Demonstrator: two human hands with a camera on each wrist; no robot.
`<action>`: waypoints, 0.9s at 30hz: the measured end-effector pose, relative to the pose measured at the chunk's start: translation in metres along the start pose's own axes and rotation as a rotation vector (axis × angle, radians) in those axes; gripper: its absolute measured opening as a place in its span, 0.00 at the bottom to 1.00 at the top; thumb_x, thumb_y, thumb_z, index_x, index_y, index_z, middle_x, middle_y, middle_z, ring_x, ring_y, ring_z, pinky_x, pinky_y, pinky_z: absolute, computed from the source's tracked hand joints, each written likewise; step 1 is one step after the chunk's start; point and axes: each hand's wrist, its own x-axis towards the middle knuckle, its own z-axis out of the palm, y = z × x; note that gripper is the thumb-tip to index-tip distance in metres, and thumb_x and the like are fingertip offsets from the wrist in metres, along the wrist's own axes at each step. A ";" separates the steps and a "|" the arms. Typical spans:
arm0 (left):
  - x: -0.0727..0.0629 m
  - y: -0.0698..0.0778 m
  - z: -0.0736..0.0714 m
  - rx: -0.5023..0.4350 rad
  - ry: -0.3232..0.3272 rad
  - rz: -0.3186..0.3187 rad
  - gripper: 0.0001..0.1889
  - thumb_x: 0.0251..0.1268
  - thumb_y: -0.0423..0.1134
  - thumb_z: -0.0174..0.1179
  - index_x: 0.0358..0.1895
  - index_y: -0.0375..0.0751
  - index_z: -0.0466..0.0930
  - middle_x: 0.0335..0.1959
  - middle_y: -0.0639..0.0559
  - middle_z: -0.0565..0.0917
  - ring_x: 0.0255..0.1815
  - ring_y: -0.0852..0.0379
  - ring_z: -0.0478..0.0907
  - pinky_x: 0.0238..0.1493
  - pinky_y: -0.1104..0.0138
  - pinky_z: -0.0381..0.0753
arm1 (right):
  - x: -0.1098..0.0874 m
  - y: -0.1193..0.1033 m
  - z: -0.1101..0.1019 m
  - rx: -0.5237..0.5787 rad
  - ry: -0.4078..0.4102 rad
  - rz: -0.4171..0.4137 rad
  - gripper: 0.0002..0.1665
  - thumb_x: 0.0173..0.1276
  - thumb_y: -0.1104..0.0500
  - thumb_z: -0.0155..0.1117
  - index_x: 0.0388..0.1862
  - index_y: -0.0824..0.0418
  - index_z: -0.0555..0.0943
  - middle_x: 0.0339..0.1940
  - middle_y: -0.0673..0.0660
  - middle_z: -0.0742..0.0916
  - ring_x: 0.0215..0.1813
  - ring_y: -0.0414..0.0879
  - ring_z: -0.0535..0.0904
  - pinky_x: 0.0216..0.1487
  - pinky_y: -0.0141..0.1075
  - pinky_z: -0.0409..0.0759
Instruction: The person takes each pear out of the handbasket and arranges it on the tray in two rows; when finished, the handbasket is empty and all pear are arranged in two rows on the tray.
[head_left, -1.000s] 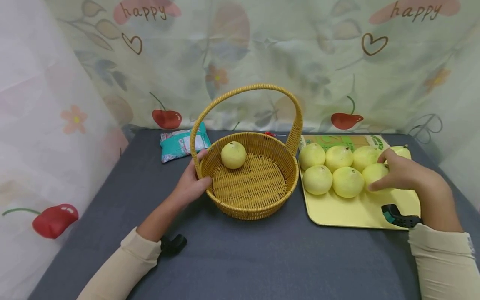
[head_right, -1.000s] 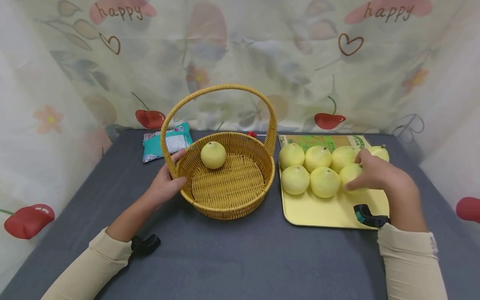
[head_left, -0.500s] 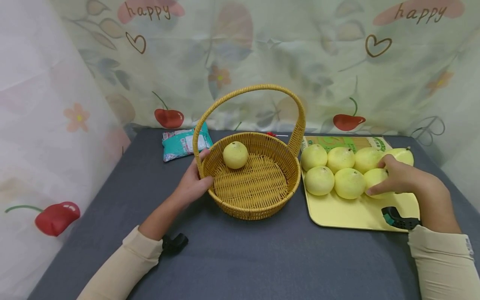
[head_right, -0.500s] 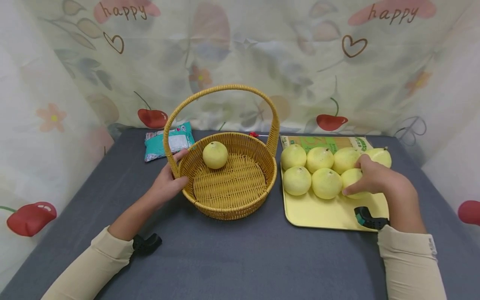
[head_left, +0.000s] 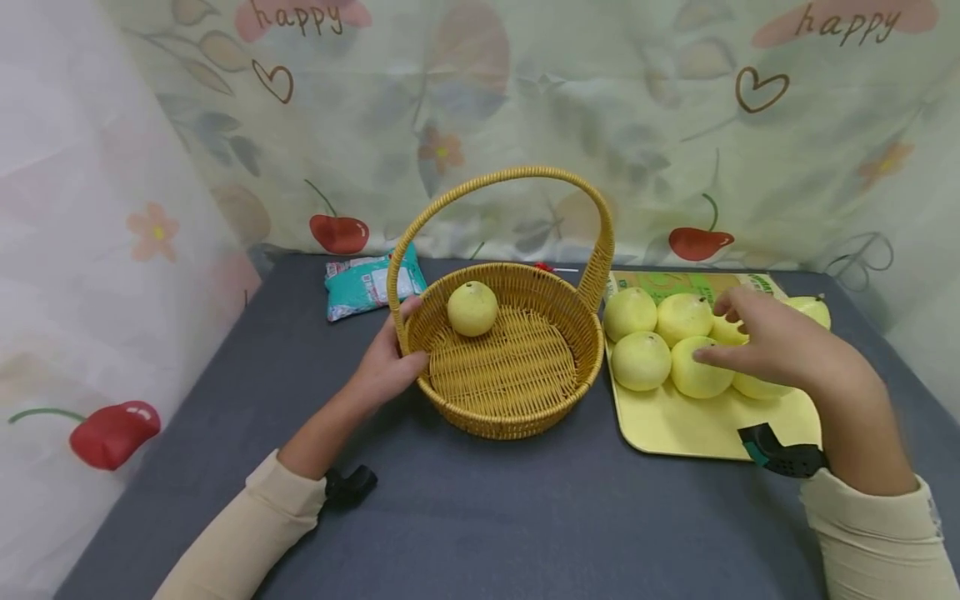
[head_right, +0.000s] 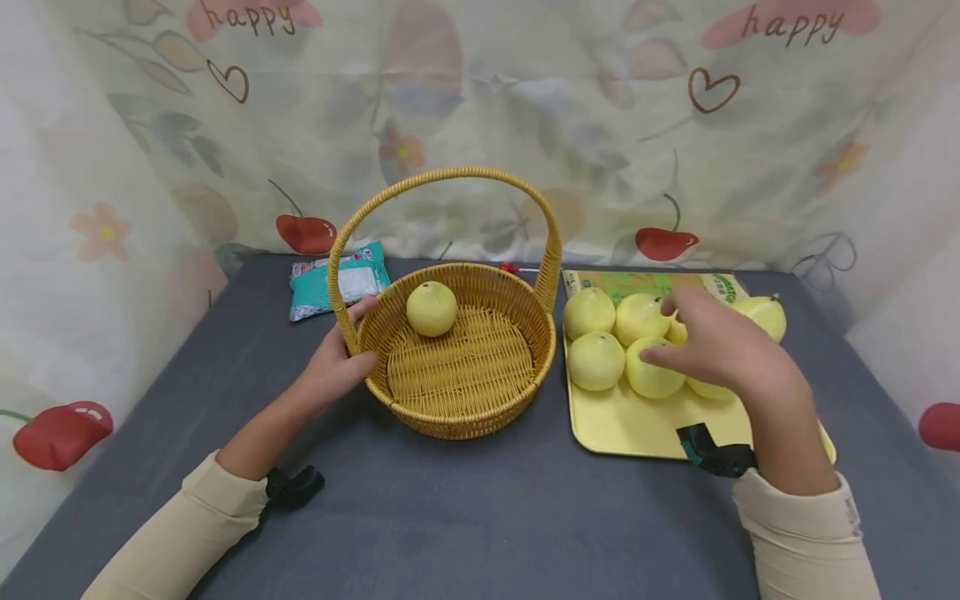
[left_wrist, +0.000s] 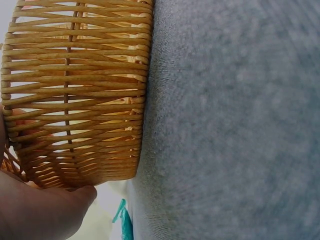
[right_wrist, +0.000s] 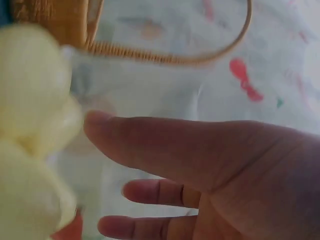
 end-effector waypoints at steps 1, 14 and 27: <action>0.000 0.000 0.000 0.000 -0.002 0.002 0.43 0.62 0.23 0.50 0.81 0.43 0.48 0.80 0.46 0.52 0.71 0.43 0.63 0.51 0.58 0.71 | 0.001 -0.010 0.002 0.005 0.001 -0.036 0.38 0.64 0.48 0.73 0.58 0.73 0.69 0.57 0.74 0.77 0.57 0.69 0.74 0.52 0.61 0.72; -0.001 0.000 0.001 0.014 0.010 0.006 0.43 0.62 0.23 0.51 0.81 0.41 0.47 0.80 0.47 0.51 0.72 0.43 0.62 0.53 0.56 0.70 | 0.072 -0.104 0.051 0.206 -0.013 -0.381 0.30 0.68 0.53 0.69 0.64 0.64 0.74 0.61 0.63 0.79 0.57 0.59 0.78 0.55 0.53 0.75; -0.001 0.002 0.001 -0.005 0.002 0.017 0.43 0.61 0.23 0.51 0.81 0.40 0.47 0.80 0.46 0.51 0.71 0.41 0.64 0.52 0.58 0.72 | 0.127 -0.128 0.097 0.244 -0.152 -0.419 0.54 0.68 0.52 0.69 0.82 0.62 0.49 0.79 0.63 0.60 0.76 0.58 0.59 0.70 0.52 0.61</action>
